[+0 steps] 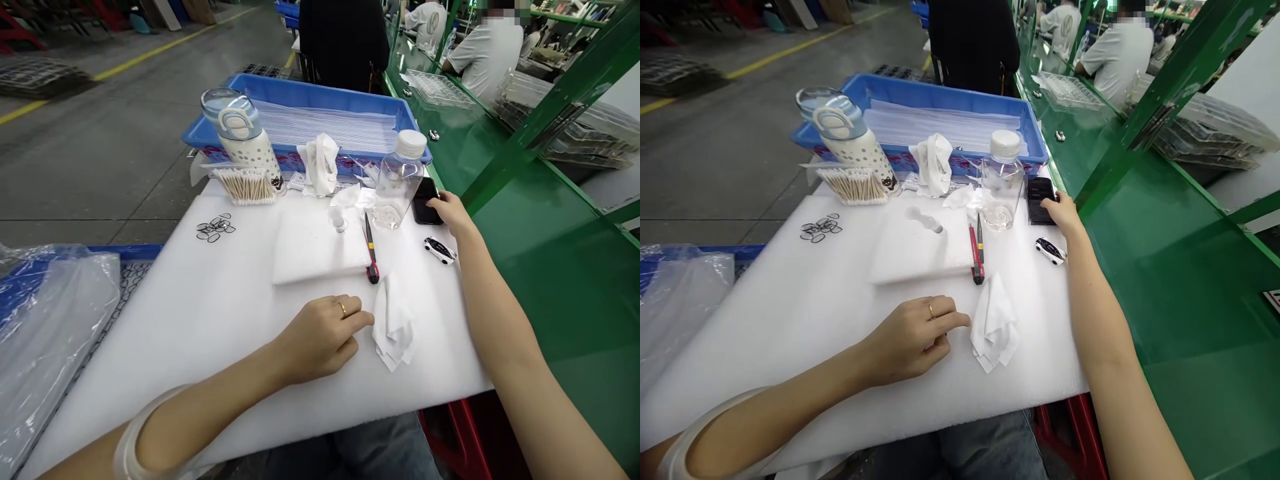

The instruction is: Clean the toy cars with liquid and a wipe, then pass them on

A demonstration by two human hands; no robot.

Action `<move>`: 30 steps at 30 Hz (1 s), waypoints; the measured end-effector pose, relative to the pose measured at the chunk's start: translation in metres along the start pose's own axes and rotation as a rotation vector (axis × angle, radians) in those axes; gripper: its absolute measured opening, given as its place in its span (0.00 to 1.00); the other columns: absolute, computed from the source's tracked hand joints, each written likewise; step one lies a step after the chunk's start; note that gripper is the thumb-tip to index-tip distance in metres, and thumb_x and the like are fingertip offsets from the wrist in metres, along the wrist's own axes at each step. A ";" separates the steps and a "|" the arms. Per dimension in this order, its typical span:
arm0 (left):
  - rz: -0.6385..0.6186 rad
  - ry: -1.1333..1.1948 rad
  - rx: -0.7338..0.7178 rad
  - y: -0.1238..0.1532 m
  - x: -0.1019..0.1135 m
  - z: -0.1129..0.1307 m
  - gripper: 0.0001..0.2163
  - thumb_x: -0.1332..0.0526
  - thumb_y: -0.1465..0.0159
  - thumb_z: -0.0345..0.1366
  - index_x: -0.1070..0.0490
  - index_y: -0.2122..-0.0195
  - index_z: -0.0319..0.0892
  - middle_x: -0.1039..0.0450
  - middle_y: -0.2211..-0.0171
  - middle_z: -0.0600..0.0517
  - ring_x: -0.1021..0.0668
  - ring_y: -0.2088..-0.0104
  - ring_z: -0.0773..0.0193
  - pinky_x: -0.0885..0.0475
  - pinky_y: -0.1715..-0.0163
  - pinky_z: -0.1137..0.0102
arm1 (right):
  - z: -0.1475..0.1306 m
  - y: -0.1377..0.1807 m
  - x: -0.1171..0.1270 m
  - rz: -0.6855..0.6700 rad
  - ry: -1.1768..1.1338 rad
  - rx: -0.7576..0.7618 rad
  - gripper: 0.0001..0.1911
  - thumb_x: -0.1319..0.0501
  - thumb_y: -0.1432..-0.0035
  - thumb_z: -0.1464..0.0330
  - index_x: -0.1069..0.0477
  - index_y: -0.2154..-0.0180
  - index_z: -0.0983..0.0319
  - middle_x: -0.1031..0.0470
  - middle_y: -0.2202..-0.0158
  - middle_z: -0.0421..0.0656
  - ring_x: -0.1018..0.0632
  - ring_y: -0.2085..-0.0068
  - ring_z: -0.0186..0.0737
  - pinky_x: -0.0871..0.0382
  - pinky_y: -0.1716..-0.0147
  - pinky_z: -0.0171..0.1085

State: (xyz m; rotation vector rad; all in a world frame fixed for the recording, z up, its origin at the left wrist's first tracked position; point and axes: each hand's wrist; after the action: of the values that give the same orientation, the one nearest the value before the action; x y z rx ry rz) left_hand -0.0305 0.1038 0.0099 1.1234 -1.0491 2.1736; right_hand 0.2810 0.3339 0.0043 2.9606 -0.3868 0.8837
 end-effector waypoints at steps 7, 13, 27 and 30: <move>-0.026 0.000 0.016 0.004 -0.003 -0.002 0.09 0.52 0.43 0.23 0.35 0.73 0.40 0.40 0.75 0.55 0.43 0.80 0.69 0.45 0.80 0.70 | -0.013 0.003 -0.003 0.045 -0.108 -0.031 0.31 0.40 0.50 0.69 0.35 0.43 0.67 0.30 0.49 0.48 0.29 0.47 0.46 0.36 0.46 0.38; -0.035 0.021 0.035 0.003 -0.007 -0.002 0.10 0.53 0.39 0.23 0.41 0.76 0.41 0.42 0.76 0.56 0.45 0.81 0.70 0.47 0.82 0.71 | -0.011 0.001 -0.004 -0.017 -0.100 0.012 0.16 0.40 0.55 0.71 0.29 0.60 0.62 0.28 0.64 0.41 0.27 0.59 0.42 0.31 0.55 0.39; 0.006 -0.017 0.044 0.010 -0.012 -0.007 0.10 0.55 0.43 0.20 0.46 0.77 0.41 0.49 0.82 0.58 0.51 0.82 0.69 0.53 0.83 0.70 | 0.002 -0.003 0.023 -0.287 -0.303 0.057 0.36 0.45 0.71 0.78 0.28 0.52 0.64 0.28 0.57 0.44 0.27 0.52 0.42 0.32 0.49 0.38; -0.008 -0.030 0.052 0.010 -0.013 -0.008 0.10 0.54 0.43 0.21 0.45 0.77 0.41 0.49 0.82 0.58 0.50 0.82 0.69 0.53 0.82 0.71 | 0.000 -0.003 0.024 -0.244 -0.294 -0.009 0.46 0.43 0.70 0.78 0.36 0.42 0.61 0.29 0.53 0.43 0.28 0.46 0.42 0.32 0.46 0.38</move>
State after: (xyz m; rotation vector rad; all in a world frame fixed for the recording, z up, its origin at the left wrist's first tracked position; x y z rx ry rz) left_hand -0.0340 0.1031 -0.0082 1.1843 -1.0046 2.1959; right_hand 0.3015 0.3310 0.0172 3.0437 -0.0314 0.4228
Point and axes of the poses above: each hand's wrist, its own y-axis away from the middle knuckle, its own x-axis out of the back of the hand, z = x × y
